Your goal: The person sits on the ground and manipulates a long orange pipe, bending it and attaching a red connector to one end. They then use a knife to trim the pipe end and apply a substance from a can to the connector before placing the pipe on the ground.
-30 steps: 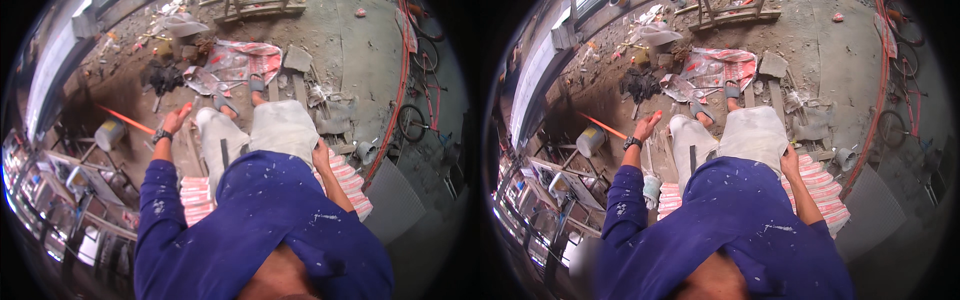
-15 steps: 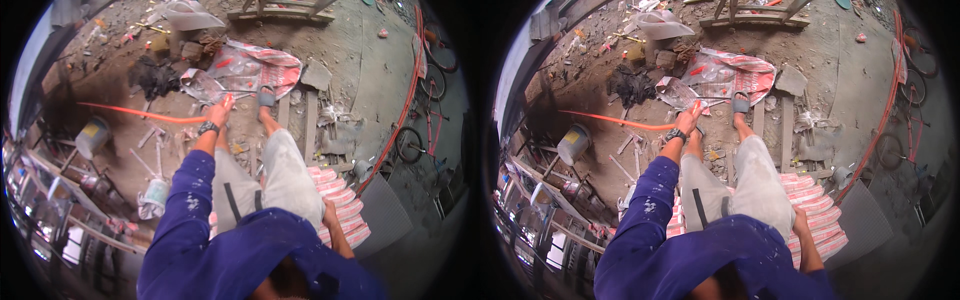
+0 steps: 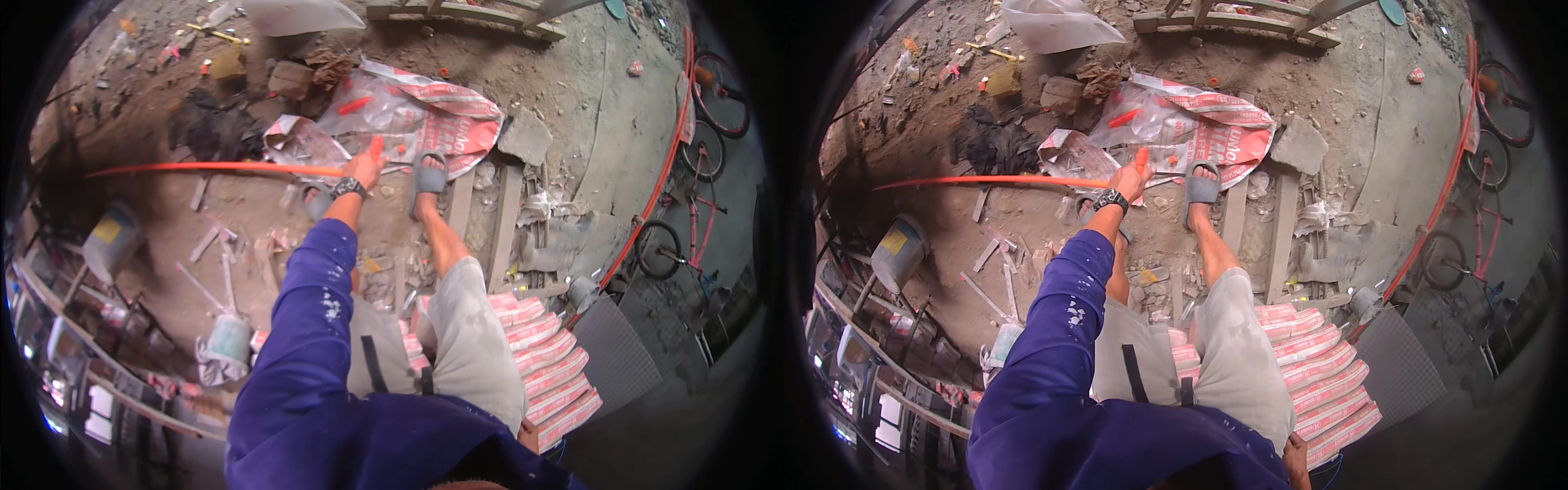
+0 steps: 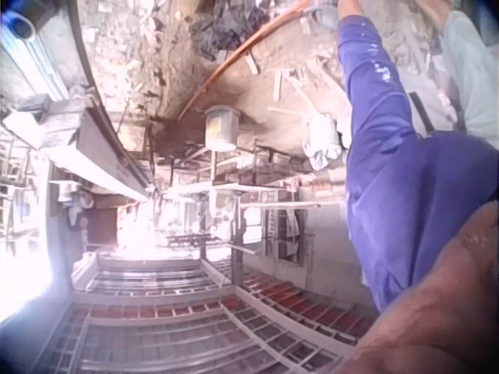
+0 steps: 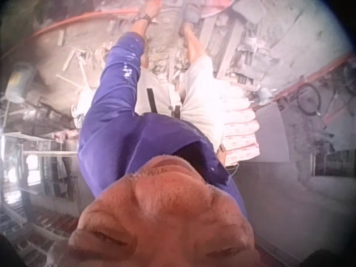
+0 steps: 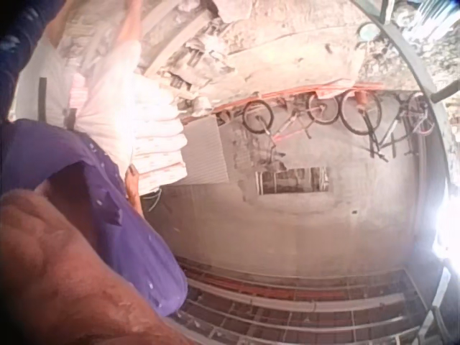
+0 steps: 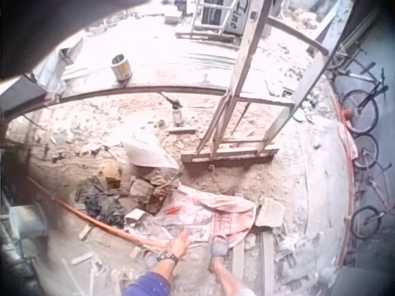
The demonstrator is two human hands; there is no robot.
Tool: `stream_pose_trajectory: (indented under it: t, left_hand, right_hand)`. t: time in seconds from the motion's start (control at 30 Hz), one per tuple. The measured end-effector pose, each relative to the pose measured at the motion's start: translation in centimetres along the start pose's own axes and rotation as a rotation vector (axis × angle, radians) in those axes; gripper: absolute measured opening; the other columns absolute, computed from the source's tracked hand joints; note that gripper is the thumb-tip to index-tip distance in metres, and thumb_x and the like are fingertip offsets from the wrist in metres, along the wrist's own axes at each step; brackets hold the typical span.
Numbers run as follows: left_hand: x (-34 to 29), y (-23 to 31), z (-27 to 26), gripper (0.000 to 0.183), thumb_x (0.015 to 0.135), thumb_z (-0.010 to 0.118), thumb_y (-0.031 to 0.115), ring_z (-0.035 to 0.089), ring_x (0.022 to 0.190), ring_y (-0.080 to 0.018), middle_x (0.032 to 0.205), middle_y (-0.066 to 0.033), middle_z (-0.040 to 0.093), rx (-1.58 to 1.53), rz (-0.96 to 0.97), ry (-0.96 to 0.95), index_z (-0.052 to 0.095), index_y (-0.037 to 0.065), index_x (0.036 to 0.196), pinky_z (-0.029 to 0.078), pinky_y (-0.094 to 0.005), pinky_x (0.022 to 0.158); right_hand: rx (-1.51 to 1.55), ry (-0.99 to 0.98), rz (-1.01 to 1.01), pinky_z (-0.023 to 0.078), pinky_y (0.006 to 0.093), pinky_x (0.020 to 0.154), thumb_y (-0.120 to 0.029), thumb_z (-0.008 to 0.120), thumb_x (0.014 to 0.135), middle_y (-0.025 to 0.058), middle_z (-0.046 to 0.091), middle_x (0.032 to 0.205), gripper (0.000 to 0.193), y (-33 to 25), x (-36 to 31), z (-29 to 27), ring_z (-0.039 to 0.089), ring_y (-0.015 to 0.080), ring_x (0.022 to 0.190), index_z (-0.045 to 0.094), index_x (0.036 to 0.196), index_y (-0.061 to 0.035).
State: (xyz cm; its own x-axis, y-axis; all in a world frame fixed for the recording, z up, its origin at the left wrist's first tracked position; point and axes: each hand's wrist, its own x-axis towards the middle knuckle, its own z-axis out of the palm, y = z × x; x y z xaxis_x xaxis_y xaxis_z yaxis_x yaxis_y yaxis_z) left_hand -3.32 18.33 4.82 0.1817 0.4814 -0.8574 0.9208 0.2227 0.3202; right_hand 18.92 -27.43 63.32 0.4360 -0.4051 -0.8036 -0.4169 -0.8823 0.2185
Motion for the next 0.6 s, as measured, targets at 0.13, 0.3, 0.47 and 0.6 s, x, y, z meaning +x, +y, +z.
stream_pose_trajectory:
  t: [0.13, 0.3, 0.47, 0.6]
  left_hand:
    - [2.1, -0.7, 1.1, 0.064, 0.089, 0.057, 0.061, 0.064, 0.108, -0.0420, 0.111, -0.0254, 0.068, 0.019, 0.011, -0.029, 0.063, 0.005, 0.119, 0.050, -0.0502, 0.092]
    - [3.4, 0.0, 0.9, 0.063, 0.089, 0.058, 0.062, 0.066, 0.105, -0.0400, 0.109, -0.0227, 0.070, 0.071, 0.046, -0.015, 0.063, 0.007, 0.119, 0.050, -0.0497, 0.091]
    - [2.4, -0.6, 0.4, 0.061, 0.085, 0.067, 0.053, 0.059, 0.115, -0.0384, 0.122, -0.0212, 0.063, 0.184, 0.108, 0.135, 0.061, 0.005, 0.122, 0.047, -0.0481, 0.096]
    - [-1.7, -2.1, 0.1, 0.063, 0.081, 0.075, 0.041, 0.045, 0.130, -0.0361, 0.137, -0.0175, 0.052, 0.102, 0.245, 0.343, 0.057, 0.004, 0.129, 0.044, -0.0473, 0.102]
  right_hand:
    - [0.108, -0.042, 0.018, 0.055, 0.0284, 0.076, -0.011, 0.057, 0.096, 0.0094, 0.074, 0.102, 0.029, 0.3, 0.9, -0.6, 0.069, 0.0160, 0.086, 0.067, 0.119, 0.0043]
    - [0.034, 0.000, 0.046, 0.056, 0.0292, 0.076, -0.011, 0.058, 0.096, 0.0096, 0.074, 0.102, 0.029, 2.8, 2.7, -1.7, 0.070, 0.0162, 0.086, 0.068, 0.118, 0.0041]
    - [-0.065, 0.048, 0.026, 0.056, 0.0299, 0.076, -0.012, 0.058, 0.095, 0.0097, 0.074, 0.102, 0.029, 4.9, 4.1, -5.2, 0.070, 0.0165, 0.086, 0.068, 0.118, 0.0038]
    - [-0.060, -0.032, -0.011, 0.055, 0.0293, 0.070, -0.013, 0.059, 0.094, 0.0080, 0.074, 0.097, 0.026, 5.2, 4.1, -4.1, 0.069, 0.0150, 0.080, 0.070, 0.112, 0.0018]
